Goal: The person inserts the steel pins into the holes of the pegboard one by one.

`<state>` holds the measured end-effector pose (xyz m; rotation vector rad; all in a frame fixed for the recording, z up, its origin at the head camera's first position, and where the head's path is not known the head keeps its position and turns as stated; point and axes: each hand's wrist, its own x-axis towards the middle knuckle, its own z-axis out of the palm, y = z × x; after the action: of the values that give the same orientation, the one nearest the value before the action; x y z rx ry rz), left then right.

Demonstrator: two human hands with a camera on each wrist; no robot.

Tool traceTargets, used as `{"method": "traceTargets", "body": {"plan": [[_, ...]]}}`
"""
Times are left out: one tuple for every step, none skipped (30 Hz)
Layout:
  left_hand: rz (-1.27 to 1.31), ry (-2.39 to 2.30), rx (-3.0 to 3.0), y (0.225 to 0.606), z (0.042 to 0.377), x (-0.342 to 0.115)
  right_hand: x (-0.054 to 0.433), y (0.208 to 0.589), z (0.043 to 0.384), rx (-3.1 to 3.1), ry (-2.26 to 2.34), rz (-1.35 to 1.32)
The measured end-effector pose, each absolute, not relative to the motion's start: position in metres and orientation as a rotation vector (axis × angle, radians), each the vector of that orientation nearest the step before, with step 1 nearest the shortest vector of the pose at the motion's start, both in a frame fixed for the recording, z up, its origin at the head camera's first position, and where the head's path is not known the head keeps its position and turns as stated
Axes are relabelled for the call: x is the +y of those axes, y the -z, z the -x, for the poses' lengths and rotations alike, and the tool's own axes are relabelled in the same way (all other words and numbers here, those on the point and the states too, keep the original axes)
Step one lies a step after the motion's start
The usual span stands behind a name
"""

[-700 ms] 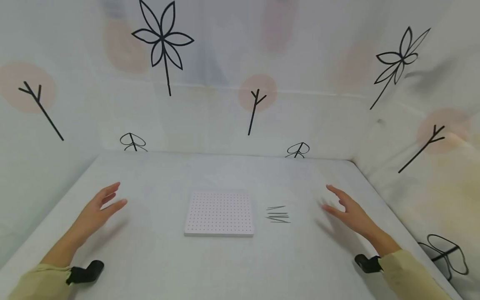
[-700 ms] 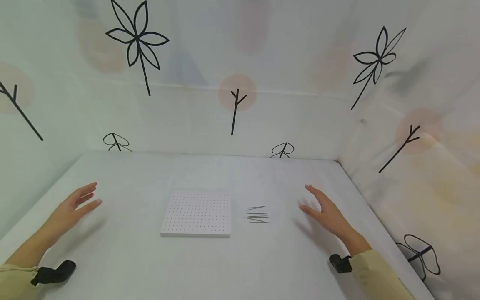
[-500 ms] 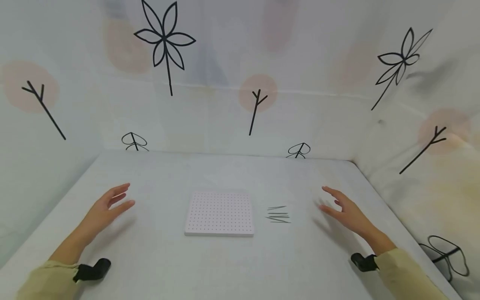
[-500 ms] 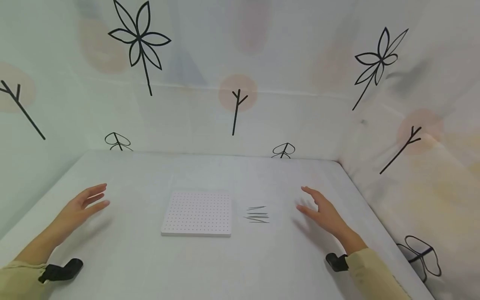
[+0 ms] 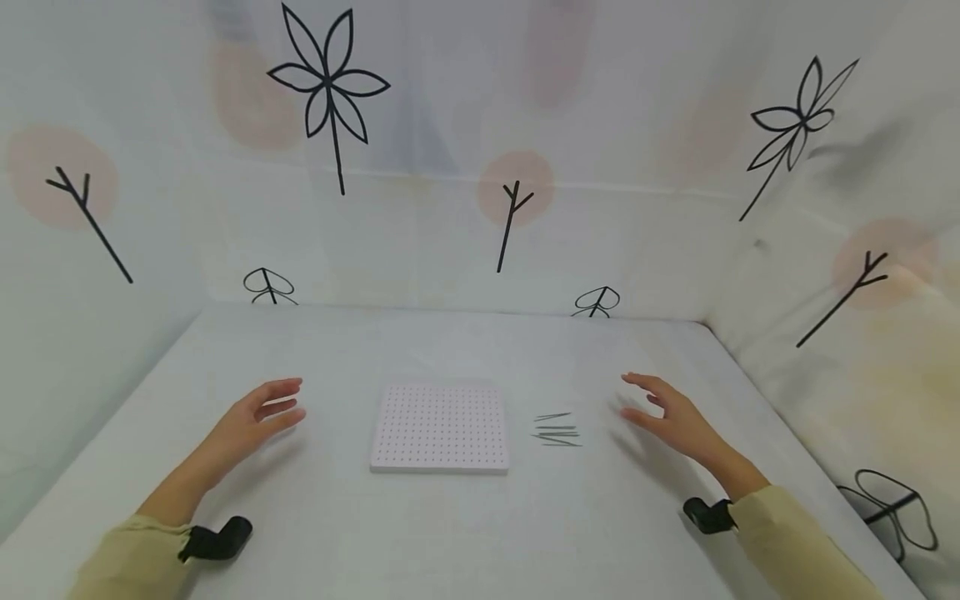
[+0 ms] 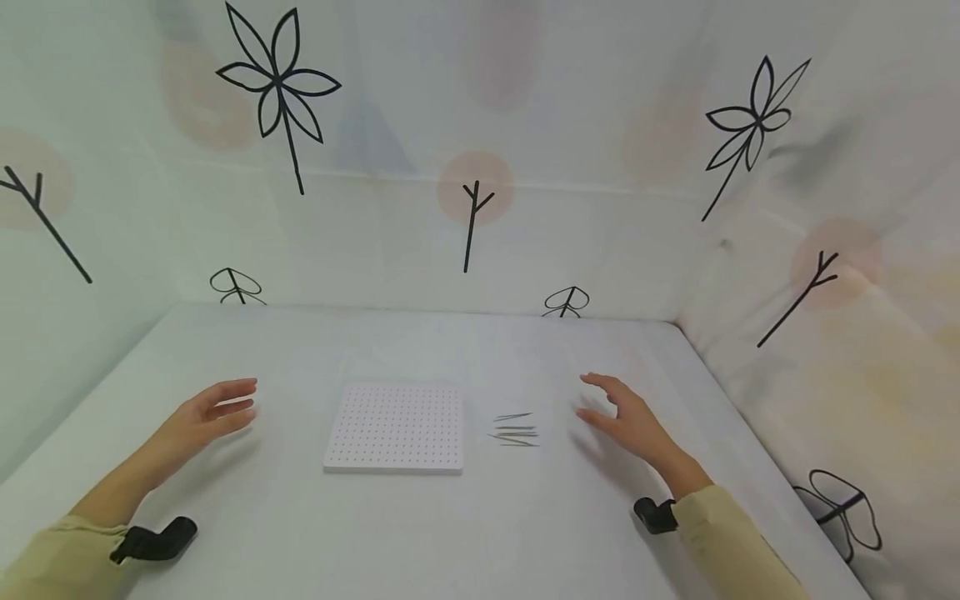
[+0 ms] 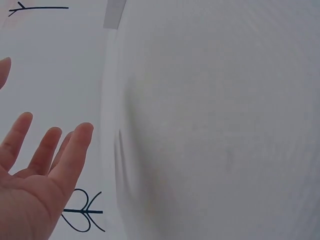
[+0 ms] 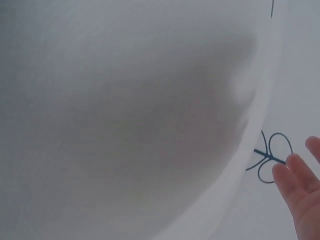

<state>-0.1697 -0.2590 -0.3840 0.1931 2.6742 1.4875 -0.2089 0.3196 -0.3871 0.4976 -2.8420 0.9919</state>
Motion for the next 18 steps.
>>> {"method": "traceTargets", "body": {"plan": [[-0.195, -1.491, 2.666, 0.384, 0.170, -0.257, 0.318, 0.388, 0.209, -2.842, -0.993, -0.495], [-0.198, -1.493, 2.657, 0.383, 0.170, -0.256, 0.317, 0.388, 0.210, -2.844, -0.994, -0.496], [-0.200, -1.497, 2.650, 0.384, 0.170, -0.254, 0.316, 0.389, 0.210, -2.846, -0.996, -0.498], [-0.206, -1.505, 2.640, 0.384, 0.170, -0.253, 0.315, 0.389, 0.211, -2.848, -0.998, -0.502], [-0.208, -1.511, 2.632, 0.384, 0.170, -0.251, 0.314, 0.389, 0.211, -2.849, -1.002, -0.509], [-0.209, -1.518, 2.621, 0.384, 0.171, -0.250, 0.313, 0.390, 0.212, -2.845, -1.007, -0.521], [-0.208, -1.522, 2.613, 0.385, 0.171, -0.248, 0.312, 0.390, 0.212, -2.842, -1.010, -0.534], [-0.209, -1.526, 2.603, 0.385, 0.171, -0.247, 0.311, 0.390, 0.213, -2.836, -1.012, -0.548], [-0.208, -1.534, 2.592, 0.386, 0.172, -0.245, 0.310, 0.391, 0.214, -2.833, -1.009, -0.560], [-0.209, -1.538, 2.582, 0.386, 0.172, -0.243, 0.309, 0.391, 0.215, -2.825, -1.005, -0.574], [-0.208, -1.539, 2.575, 0.387, 0.173, -0.241, 0.308, 0.391, 0.215, -2.818, -1.007, -0.585], [-0.207, -1.541, 2.568, 0.387, 0.174, -0.240, 0.306, 0.391, 0.216, -2.812, -1.005, -0.597], [-0.208, -1.543, 2.560, 0.388, 0.174, -0.238, 0.305, 0.392, 0.217, -2.810, -1.004, -0.606], [-0.207, -1.553, 2.547, 0.389, 0.175, -0.236, 0.304, 0.392, 0.218, -2.808, -1.001, -0.613], [-0.204, -1.556, 2.539, 0.389, 0.176, -0.235, 0.303, 0.392, 0.218, -2.809, -1.001, -0.617], [-0.201, -1.558, 2.529, 0.390, 0.176, -0.234, 0.301, 0.392, 0.219, -2.811, -0.998, -0.619], [-0.197, -1.566, 2.515, 0.390, 0.177, -0.232, 0.300, 0.392, 0.220, -2.814, -0.995, -0.619], [-0.190, -1.576, 2.498, 0.391, 0.178, -0.231, 0.299, 0.393, 0.220, -2.817, -0.987, -0.624]]}}
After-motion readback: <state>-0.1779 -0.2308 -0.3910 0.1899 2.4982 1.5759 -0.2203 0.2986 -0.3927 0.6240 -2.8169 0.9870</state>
